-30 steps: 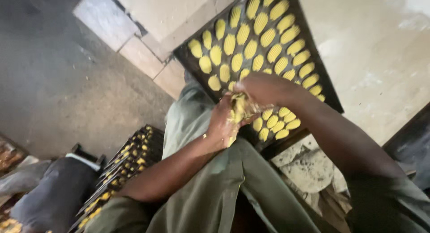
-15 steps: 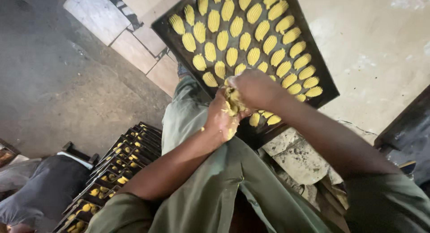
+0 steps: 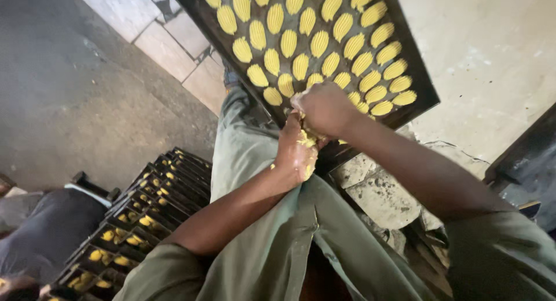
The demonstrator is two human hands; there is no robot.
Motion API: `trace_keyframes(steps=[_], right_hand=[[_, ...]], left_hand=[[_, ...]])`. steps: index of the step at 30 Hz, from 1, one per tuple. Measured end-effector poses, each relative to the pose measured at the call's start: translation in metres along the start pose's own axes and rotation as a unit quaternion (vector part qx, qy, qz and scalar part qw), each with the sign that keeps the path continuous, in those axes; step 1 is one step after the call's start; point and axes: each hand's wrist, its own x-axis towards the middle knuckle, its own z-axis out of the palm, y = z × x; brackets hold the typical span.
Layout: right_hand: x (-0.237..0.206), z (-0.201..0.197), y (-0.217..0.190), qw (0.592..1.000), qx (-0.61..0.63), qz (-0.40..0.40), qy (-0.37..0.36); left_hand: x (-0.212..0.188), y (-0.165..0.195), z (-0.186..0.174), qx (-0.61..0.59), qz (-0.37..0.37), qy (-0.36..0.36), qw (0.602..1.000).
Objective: The person repeatedly pinches off small portions of yellow dough and places them in neat rows on a black baking tray. They continue filling the tray, then move to a new tray and repeat the process. The person also gathers loose dough from the work surface and adds it back to the main mass.
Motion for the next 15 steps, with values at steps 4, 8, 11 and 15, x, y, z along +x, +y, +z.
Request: trace_keyframes(steps=[4, 8, 11, 15], right_hand=[[-0.011, 0.007, -0.018, 0.998, 0.020, -0.018, 0.055], [-0.034, 0.005, -0.019, 0.997, 0.030, -0.026, -0.062], [-0.051, 0.010, -0.007, 0.996, 0.007, -0.073, 0.042], [-0.050, 0.042, -0.004, 0.996, -0.025, -0.039, 0.072]], left_hand=[[-0.014, -0.016, -0.002, -0.026, 0.038, -0.031, 0.998], [-0.023, -0.019, 0.000, -0.003, -0.059, 0.027, 0.998], [-0.017, -0.022, 0.003, 0.000, 0.018, 0.031, 0.999], [-0.007, -0.040, -0.002, -0.075, 0.043, -0.049, 0.995]])
